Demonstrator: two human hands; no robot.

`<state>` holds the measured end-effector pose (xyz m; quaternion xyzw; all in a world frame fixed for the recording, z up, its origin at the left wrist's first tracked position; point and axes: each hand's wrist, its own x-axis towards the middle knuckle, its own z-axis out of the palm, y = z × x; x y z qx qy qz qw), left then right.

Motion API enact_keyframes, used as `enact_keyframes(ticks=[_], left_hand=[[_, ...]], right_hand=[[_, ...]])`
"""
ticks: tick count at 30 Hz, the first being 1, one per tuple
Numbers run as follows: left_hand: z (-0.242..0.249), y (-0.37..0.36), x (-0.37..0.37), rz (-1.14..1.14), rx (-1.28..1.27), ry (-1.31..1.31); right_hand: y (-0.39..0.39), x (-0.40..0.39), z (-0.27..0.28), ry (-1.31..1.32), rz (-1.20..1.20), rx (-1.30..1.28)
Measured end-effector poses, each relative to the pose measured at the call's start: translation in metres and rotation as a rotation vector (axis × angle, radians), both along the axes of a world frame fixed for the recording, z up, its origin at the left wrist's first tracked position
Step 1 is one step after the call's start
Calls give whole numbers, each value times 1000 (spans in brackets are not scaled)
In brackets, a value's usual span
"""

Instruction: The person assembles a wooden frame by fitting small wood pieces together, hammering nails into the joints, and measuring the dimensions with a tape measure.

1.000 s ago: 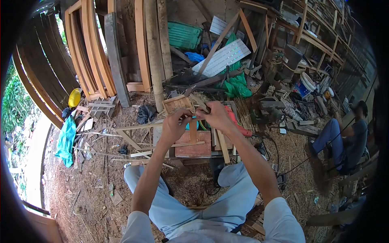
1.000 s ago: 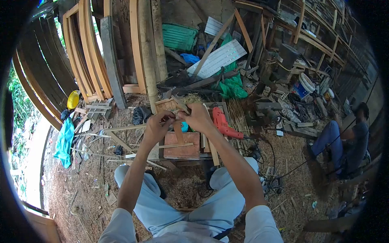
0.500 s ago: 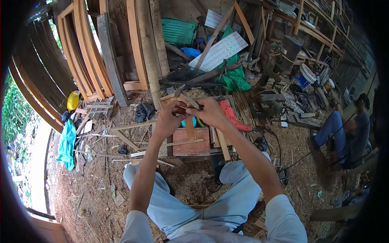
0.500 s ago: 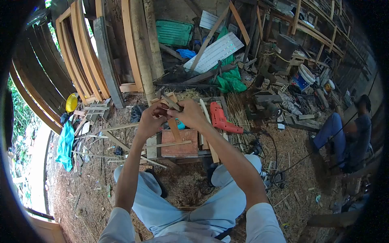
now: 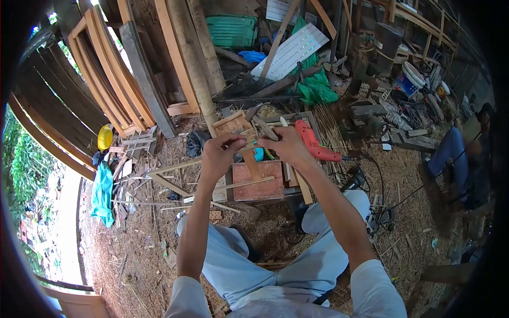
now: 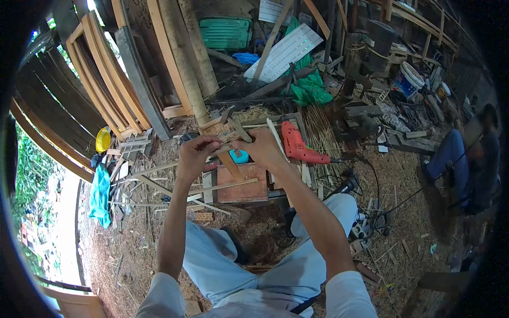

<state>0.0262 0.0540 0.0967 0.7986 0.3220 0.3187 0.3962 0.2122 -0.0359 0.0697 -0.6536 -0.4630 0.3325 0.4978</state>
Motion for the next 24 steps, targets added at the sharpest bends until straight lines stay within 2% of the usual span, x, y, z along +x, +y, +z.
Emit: enact_keyframes(ticks=[6, 10, 12, 19, 21, 24], left_hand=[[2, -3, 1, -30, 143, 26], [-6, -2, 3, -32, 81, -51], [-7, -1, 3, -53, 251, -98], [-8, -5, 2, -13, 100, -68], [-10, -2, 3, -56, 278, -137], [-8, -5, 3, -46, 194, -120]], right_hand=[[-4, -3, 7, 25, -12, -3], [-6, -4, 11, -1, -21, -23], [-2, -3, 5, -56, -28, 50], [-6, -4, 10, -87, -12, 25], [-8, -5, 17, -91, -58, -74], [-11, -6, 23, -85, -42, -79]])
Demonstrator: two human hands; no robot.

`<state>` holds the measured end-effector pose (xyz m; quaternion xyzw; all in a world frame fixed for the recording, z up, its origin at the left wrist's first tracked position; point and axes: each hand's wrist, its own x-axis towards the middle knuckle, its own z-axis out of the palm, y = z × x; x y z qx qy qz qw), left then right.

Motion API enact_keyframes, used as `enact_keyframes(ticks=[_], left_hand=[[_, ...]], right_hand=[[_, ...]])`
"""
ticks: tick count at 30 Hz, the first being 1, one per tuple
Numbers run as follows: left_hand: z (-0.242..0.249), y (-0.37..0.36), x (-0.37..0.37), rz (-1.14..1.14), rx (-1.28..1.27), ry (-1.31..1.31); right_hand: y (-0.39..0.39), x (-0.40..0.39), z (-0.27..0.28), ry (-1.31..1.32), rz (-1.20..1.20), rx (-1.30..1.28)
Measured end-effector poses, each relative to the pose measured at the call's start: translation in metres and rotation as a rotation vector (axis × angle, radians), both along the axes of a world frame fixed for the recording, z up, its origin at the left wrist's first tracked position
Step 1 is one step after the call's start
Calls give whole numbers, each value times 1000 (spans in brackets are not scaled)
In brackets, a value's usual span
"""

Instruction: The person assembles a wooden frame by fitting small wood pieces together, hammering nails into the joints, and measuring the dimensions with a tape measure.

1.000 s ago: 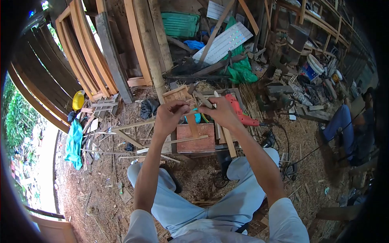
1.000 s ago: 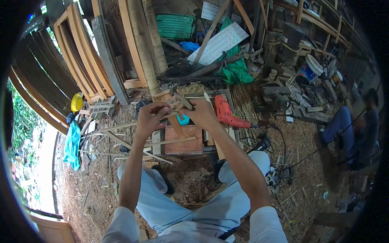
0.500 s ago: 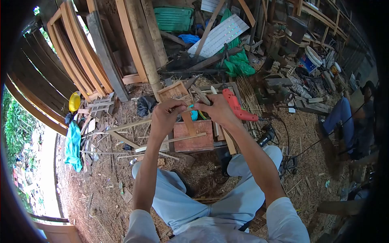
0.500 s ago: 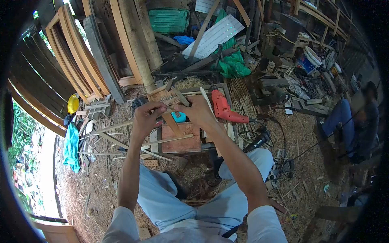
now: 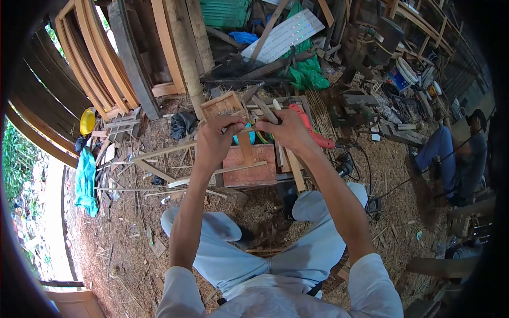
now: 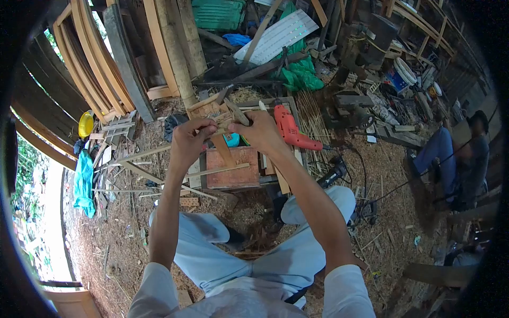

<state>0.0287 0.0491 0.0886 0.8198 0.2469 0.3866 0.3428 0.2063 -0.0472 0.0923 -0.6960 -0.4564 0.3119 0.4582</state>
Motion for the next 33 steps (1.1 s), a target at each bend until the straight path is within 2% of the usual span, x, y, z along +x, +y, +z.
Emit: enact_keyframes(ticks=[9, 13, 33], left_hand=[[-3, -3, 0, 16, 37, -5], [-2, -4, -1, -3, 3, -23], [0, -9, -1, 18, 26, 8]], right_hand=[[-7, -6, 9, 82, 30, 57], [-4, -5, 4, 12, 23, 82], [-8, -6, 12, 19, 13, -23]])
